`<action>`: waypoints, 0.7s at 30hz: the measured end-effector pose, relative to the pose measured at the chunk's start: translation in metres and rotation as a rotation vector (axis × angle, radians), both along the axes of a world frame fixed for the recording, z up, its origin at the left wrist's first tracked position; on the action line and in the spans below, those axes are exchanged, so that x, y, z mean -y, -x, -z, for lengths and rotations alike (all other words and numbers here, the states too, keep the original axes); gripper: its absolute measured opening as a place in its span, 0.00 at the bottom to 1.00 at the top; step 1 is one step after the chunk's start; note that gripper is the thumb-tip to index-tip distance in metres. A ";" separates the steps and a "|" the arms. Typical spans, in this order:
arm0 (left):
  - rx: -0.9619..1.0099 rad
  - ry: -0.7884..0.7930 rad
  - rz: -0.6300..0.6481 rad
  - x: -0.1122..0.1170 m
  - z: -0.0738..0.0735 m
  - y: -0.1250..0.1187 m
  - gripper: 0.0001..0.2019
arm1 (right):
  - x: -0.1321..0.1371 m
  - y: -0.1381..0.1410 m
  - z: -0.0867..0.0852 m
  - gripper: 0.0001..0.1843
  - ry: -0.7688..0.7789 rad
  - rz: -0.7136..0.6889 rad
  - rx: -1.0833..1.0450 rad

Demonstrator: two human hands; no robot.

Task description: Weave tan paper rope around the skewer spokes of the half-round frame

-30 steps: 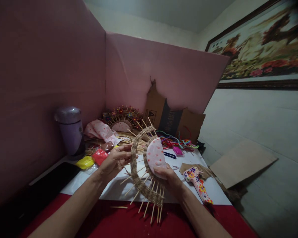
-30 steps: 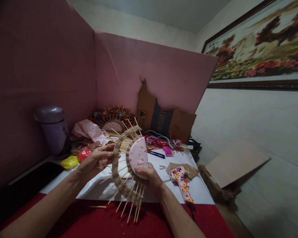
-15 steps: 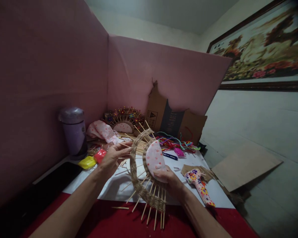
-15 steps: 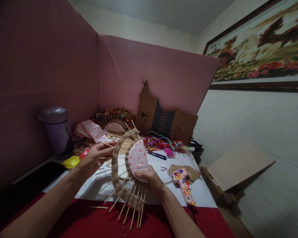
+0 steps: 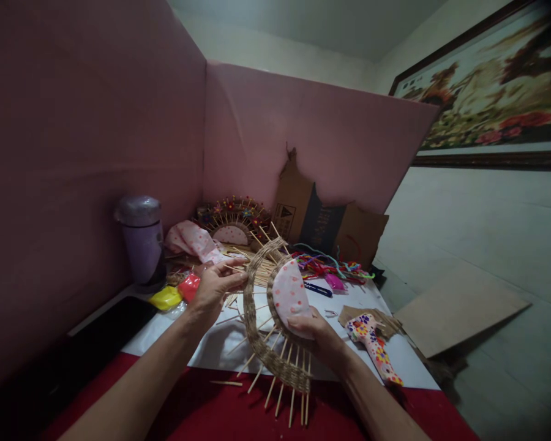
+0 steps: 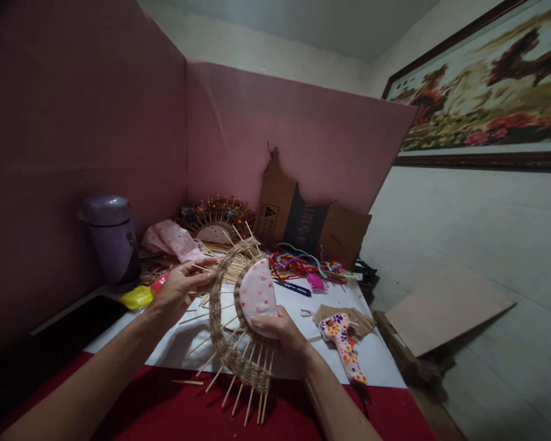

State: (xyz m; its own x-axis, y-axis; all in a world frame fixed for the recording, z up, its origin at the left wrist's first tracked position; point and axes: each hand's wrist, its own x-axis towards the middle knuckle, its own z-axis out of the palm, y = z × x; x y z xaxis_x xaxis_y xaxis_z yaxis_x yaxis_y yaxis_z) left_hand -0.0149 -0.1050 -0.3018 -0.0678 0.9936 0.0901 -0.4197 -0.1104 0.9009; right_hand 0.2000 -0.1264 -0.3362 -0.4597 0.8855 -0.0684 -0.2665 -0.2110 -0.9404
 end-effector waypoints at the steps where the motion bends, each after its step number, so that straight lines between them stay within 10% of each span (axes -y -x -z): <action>1: -0.003 0.000 -0.007 0.000 0.000 0.000 0.19 | 0.000 0.000 0.000 0.18 -0.003 -0.003 -0.002; 21: -0.001 -0.033 -0.085 -0.015 0.004 -0.003 0.25 | -0.002 0.001 0.002 0.22 0.014 -0.009 0.033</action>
